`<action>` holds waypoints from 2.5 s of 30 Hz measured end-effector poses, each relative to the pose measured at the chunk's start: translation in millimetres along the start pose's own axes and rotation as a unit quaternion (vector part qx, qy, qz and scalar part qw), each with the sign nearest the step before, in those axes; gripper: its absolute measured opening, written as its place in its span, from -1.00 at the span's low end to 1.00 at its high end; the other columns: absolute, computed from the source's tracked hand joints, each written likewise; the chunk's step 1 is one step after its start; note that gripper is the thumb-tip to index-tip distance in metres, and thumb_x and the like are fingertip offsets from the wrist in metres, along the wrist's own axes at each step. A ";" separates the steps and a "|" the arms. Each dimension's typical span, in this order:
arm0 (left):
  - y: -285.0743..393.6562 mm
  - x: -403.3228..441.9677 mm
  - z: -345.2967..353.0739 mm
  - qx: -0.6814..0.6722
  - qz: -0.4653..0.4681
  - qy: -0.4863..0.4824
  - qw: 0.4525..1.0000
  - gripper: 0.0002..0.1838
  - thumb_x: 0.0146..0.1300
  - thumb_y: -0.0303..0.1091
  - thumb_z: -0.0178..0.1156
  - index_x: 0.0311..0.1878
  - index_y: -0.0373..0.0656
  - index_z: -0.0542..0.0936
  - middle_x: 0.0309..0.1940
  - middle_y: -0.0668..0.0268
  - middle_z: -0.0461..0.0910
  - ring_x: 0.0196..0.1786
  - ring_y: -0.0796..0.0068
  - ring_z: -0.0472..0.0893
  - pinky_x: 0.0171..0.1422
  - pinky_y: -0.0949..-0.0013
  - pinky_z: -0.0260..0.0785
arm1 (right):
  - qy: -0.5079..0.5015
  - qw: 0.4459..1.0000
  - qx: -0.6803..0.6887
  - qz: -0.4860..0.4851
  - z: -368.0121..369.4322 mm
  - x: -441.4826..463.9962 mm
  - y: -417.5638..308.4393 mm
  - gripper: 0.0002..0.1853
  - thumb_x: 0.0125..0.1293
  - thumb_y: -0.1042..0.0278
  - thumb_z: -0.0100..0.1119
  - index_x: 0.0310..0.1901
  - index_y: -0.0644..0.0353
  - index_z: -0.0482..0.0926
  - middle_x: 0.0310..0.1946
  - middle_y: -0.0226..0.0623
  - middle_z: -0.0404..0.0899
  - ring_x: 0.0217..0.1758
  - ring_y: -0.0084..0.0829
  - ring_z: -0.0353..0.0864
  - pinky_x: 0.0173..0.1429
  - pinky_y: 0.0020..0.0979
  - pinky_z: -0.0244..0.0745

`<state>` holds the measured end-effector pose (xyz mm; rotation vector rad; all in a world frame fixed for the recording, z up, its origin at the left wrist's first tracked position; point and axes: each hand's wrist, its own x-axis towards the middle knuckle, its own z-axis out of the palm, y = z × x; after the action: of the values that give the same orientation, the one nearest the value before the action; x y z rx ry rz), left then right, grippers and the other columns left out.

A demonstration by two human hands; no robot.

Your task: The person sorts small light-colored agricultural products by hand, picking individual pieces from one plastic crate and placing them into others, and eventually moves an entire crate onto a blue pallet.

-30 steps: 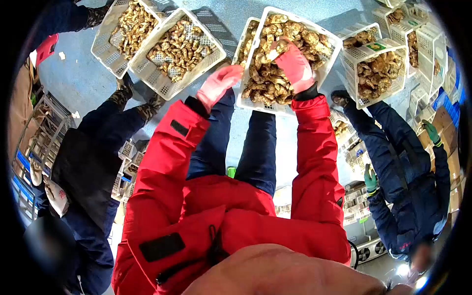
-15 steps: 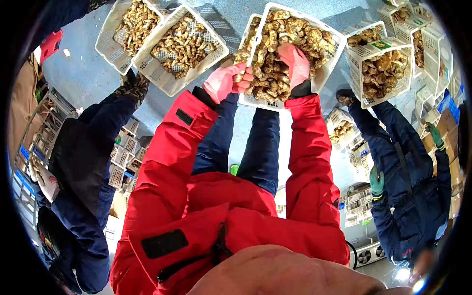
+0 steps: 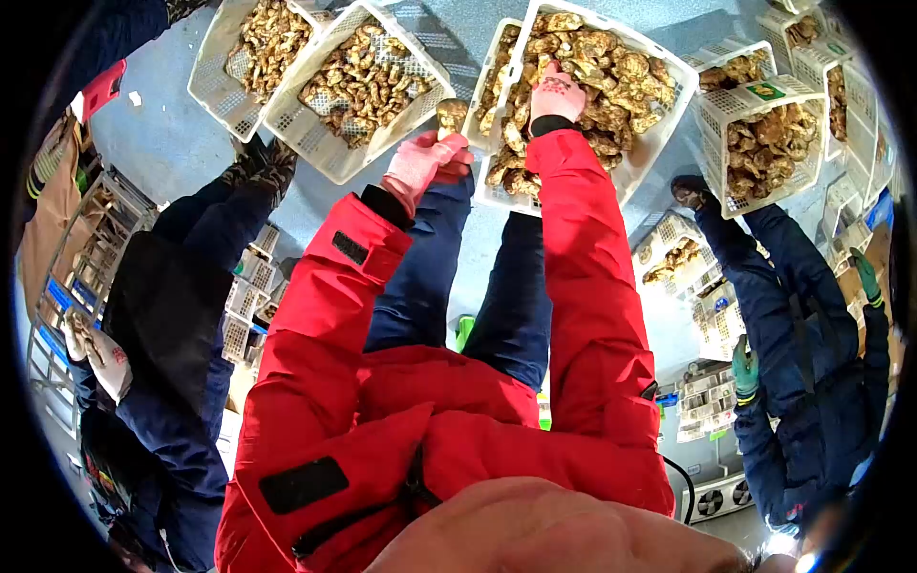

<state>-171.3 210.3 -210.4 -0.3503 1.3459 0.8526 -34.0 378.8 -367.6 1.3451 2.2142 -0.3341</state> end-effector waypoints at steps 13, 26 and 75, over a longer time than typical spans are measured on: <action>5.2 8.3 27.4 0.547 0.278 0.213 0.760 -0.65 0.03 -0.25 0.18 -0.20 -0.31 0.40 -0.34 0.15 0.51 -0.22 0.29 0.54 -0.18 0.37 0.42 | -0.193 0.498 0.845 0.006 -43.9 -93.3 30.4 -0.48 0.15 0.29 0.11 0.15 0.23 0.25 -0.07 -0.31 0.45 -0.11 -0.55 0.44 -0.02 -0.54 0.32; 27.1 -34.0 39.6 0.111 0.049 -0.022 0.992 -0.67 0.10 -0.15 0.15 -0.16 -0.18 0.48 -0.39 0.29 0.57 -0.45 0.56 0.53 -0.41 0.54 0.36 | -0.246 0.535 0.805 -0.075 -130.4 -108.1 -13.3 -0.63 0.20 0.49 -0.03 0.06 0.34 0.35 -0.06 -0.29 0.44 -0.05 -0.58 0.39 0.07 -0.59 0.25; -13.8 44.7 -4.3 0.030 0.036 -0.117 0.992 -0.49 0.17 -0.14 0.06 0.13 -0.18 0.29 0.03 0.22 0.39 0.07 0.40 0.38 0.15 0.32 0.19 | -0.301 0.440 0.838 0.118 -19.9 -84.7 66.6 -0.49 0.18 0.40 0.03 0.15 0.31 0.17 -0.33 -0.19 0.54 -0.42 -0.48 0.53 -0.36 -0.57 0.41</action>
<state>-165.1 213.3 -256.9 -0.1498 1.1691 0.8827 49.7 356.3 -300.6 1.6040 0.3842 -2.7673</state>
